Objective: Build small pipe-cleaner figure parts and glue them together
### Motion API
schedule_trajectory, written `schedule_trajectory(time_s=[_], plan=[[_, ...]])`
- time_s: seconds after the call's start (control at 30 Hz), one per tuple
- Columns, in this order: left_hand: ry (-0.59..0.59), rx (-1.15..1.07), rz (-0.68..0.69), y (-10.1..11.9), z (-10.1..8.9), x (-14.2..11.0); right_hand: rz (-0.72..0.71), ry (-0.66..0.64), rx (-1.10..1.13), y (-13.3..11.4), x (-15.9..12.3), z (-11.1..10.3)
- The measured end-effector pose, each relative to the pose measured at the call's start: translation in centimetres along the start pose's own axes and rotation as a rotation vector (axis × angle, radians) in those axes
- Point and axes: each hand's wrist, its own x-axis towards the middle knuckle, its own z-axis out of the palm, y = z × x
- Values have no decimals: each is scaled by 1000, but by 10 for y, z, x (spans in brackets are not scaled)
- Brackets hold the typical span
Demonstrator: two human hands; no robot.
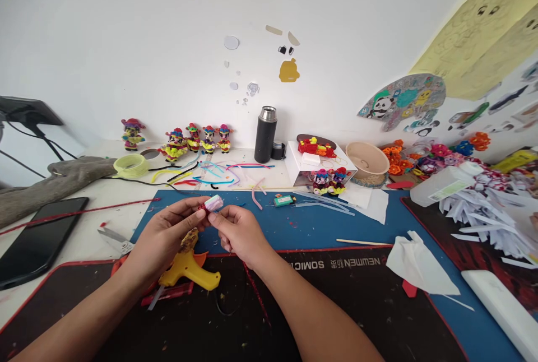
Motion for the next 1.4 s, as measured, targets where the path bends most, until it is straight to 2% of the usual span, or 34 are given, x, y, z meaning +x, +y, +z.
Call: schedule_trajectory(time_s=[0.37,0.63,1.03,1.4], plan=[[-45,61,-9,6,0,-1,32,31,-36,1,1,-2],[-25,124,29,7,1,-4,4,55,-78,2,2,-2],[-22,93,25,6,1,-3,-59,68,-70,3,3,-2],[-53,126,28,7,0,-4,-66,69,-106,3,3,-2]])
